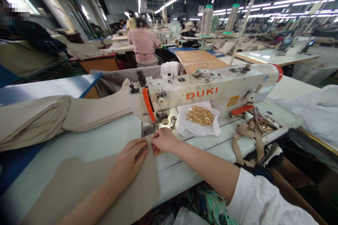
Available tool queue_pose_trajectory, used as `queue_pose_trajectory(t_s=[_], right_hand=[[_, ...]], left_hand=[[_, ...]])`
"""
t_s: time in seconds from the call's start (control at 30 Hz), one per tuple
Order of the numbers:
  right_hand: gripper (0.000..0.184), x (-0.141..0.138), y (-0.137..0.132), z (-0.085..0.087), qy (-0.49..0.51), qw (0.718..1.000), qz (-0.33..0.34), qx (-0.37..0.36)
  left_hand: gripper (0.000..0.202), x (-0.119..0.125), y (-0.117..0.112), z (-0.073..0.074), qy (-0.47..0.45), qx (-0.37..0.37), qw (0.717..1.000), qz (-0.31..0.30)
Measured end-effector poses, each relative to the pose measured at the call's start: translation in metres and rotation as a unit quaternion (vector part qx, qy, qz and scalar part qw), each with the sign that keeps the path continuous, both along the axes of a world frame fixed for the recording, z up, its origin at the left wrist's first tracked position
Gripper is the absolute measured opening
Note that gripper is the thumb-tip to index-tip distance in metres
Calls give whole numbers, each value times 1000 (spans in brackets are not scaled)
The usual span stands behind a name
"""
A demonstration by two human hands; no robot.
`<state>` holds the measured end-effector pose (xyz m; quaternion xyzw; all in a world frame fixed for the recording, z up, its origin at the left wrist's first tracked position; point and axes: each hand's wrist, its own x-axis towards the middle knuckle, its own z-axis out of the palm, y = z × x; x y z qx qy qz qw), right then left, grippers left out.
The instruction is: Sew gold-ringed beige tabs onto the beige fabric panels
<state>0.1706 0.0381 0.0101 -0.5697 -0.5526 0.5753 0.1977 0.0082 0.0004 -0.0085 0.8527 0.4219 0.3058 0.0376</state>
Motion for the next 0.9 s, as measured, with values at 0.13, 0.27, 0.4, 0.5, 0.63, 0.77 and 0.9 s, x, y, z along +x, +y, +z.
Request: queue_pose_trajectory(t_s=[0.13,0.27,0.4,0.5,0.63,0.77,0.9], right_hand=[[24,0,1,2,-20,1000,8,8],[25,0,4,2,-39,999,23,10],[25,1,8,4,-66,997,45,18],[23,2,7,8,-93,992,64,50],[14,11,-5,11,-141,978,51,149],[15,33,-31,6,-233,892,148,359],[14,53,-55,3,-277,748,314,515]], left_hand=[[25,7,7,3,33,45,998,-23],[25,11,10,3,50,59,997,-26],[23,12,13,3,48,47,997,-33],[23,12,15,3,56,33,997,-34],[19,12,15,3,55,22,998,-22],[17,12,16,4,41,15,999,-31],[16,11,18,3,33,13,998,-42]])
